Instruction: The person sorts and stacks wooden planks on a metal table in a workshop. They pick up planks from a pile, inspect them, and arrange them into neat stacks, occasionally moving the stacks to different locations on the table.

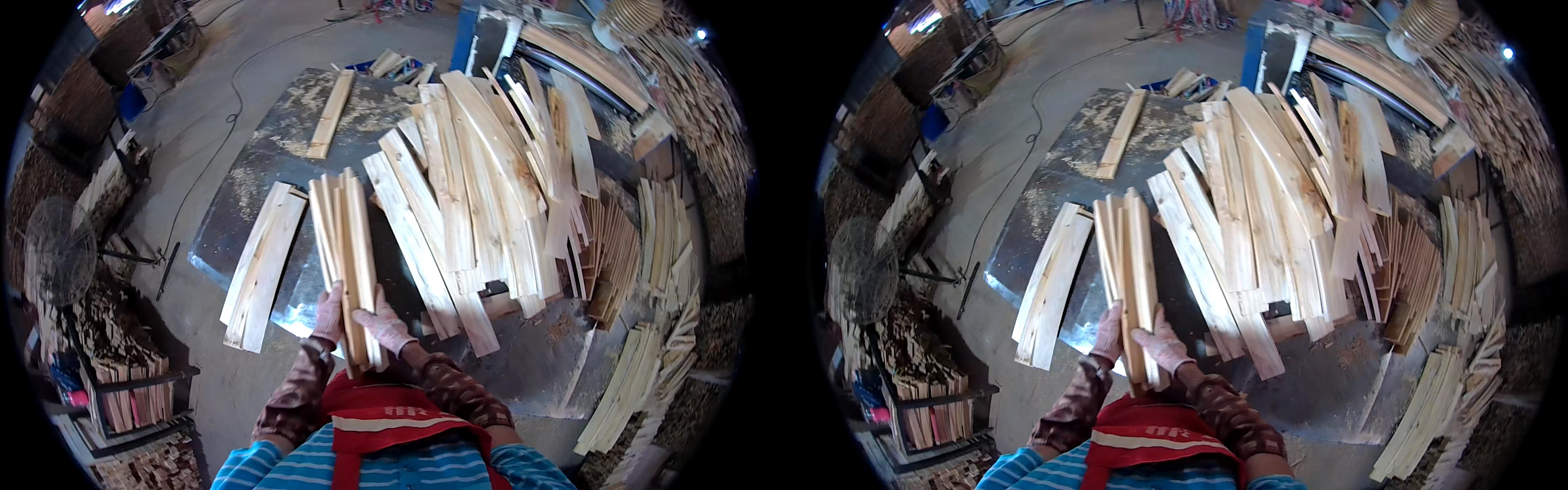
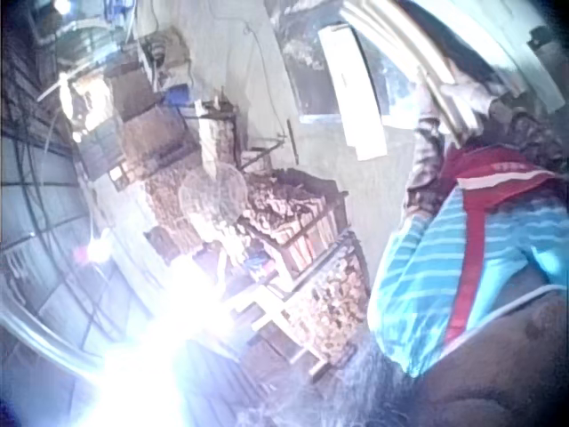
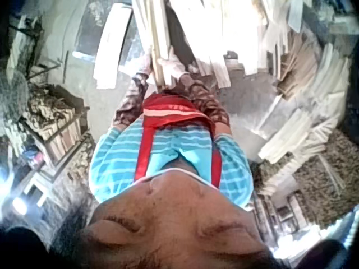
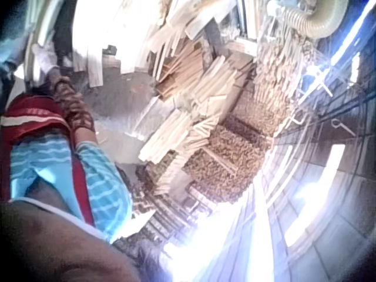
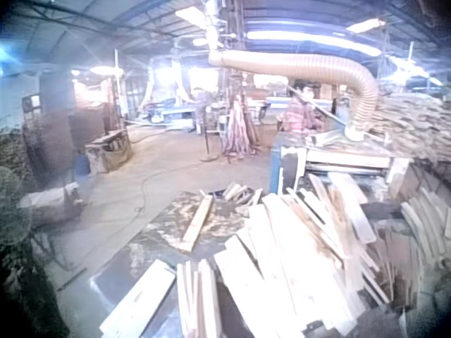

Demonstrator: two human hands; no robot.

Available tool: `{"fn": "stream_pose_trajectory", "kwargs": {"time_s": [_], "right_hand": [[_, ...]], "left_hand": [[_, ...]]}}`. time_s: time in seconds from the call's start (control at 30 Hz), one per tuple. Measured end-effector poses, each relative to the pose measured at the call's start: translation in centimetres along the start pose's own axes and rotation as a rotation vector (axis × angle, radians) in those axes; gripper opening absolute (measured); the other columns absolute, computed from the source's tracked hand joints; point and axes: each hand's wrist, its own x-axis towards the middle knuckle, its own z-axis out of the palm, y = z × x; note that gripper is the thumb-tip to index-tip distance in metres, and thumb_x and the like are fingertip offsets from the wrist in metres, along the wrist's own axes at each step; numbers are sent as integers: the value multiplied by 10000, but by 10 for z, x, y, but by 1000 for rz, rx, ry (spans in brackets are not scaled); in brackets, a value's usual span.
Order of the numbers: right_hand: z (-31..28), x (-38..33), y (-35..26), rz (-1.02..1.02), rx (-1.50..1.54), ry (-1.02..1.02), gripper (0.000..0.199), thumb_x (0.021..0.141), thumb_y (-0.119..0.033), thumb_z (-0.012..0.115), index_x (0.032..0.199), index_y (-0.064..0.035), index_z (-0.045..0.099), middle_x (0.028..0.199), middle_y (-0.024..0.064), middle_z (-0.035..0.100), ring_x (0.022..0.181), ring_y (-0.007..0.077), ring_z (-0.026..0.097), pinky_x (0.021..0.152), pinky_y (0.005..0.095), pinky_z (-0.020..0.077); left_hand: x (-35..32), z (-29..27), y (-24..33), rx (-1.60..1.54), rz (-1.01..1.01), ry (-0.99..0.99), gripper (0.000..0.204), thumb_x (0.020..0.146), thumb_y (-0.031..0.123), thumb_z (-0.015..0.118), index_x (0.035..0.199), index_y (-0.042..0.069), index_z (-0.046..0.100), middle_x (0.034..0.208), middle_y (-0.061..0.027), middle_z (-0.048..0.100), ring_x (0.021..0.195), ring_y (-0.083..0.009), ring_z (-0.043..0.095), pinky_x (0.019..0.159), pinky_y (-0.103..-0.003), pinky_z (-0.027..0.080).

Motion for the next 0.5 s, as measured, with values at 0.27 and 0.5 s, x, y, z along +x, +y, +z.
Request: {"fn": "stream_pose_trajectory", "kwargs": {"time_s": [0.27,0.5], "right_hand": [[7,-29,62,-131,-810,33,898,956,-631,495,1553,12,304,1554,275,397,1389,421,458,1151,470,380],[-35,-62,59,-238,-811,559,781,922,-517,584,1507,-24,426,1586,226,365,1451,427,344,1210,525,251]], "left_hand": [[23,-28,-53,704,186,180,596,799,228,812,1238,-49,519,1054,-197,660,1014,-373,653,872,-485,541],[20,34,-29,908,914,105,817,833,181,787,1531,29,391,1472,-245,498,1364,-379,491,1126,-413,420]]}}
